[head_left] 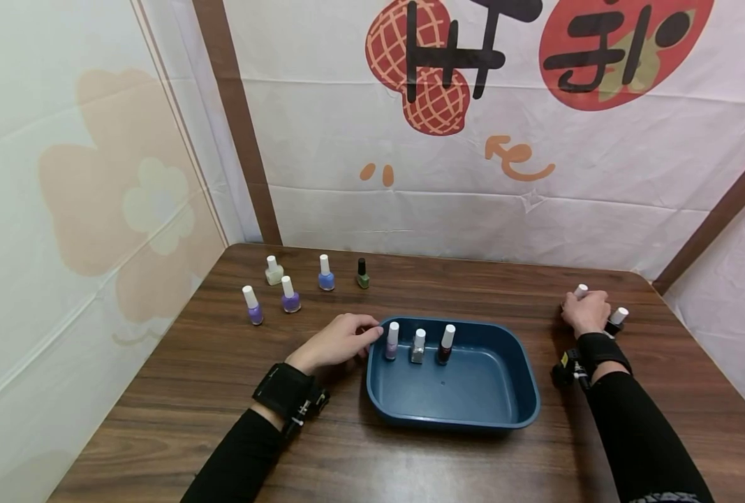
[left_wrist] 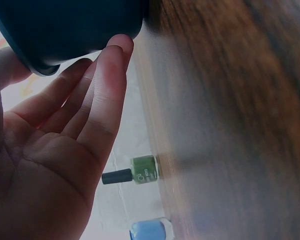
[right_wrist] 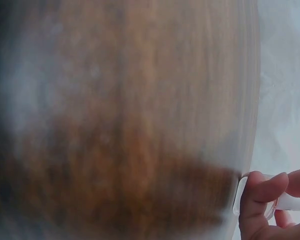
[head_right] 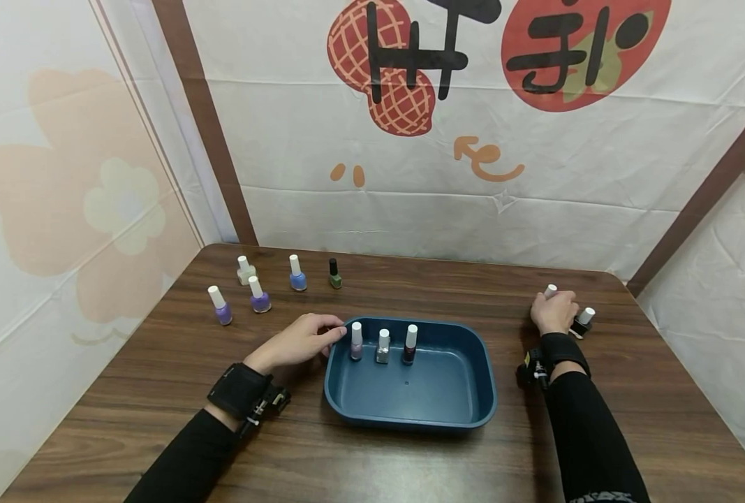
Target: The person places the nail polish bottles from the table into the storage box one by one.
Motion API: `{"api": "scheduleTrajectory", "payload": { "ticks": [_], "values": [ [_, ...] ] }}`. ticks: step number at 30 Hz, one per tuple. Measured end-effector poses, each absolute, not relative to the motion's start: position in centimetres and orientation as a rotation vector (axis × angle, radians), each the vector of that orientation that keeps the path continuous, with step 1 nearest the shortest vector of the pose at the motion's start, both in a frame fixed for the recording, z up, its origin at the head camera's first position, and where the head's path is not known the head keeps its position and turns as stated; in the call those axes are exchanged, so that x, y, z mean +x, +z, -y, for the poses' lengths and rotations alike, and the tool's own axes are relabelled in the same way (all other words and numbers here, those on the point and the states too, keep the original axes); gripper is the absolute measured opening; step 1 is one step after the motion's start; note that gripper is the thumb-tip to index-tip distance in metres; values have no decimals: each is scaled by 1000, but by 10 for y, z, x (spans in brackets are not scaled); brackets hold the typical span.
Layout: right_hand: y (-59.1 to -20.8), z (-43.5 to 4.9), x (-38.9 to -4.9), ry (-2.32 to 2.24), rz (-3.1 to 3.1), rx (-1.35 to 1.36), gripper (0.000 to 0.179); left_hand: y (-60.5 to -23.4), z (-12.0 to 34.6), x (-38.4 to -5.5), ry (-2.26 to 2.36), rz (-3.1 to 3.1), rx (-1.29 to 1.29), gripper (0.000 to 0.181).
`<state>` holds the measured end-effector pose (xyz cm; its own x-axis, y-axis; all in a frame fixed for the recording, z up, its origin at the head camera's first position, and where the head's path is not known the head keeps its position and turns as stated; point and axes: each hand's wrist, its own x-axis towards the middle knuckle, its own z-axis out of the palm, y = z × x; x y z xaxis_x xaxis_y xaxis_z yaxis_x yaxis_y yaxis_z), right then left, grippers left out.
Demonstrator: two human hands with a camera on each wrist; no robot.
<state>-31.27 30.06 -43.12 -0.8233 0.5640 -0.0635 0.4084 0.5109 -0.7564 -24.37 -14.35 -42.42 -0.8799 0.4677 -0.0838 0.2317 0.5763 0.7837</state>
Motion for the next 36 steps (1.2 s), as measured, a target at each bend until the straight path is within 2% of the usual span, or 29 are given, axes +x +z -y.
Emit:
{"api": "scheduleTrajectory", "payload": {
  "ticks": [21,36],
  "values": [
    [-428,-303,-310,1182,2637,-788,48,-425,145,-244,1206,-2524,578,30],
    [-428,-304,-314,1044,2653,-718,36,-425,144,-244,1209,-2517,583,33]
  ]
}}
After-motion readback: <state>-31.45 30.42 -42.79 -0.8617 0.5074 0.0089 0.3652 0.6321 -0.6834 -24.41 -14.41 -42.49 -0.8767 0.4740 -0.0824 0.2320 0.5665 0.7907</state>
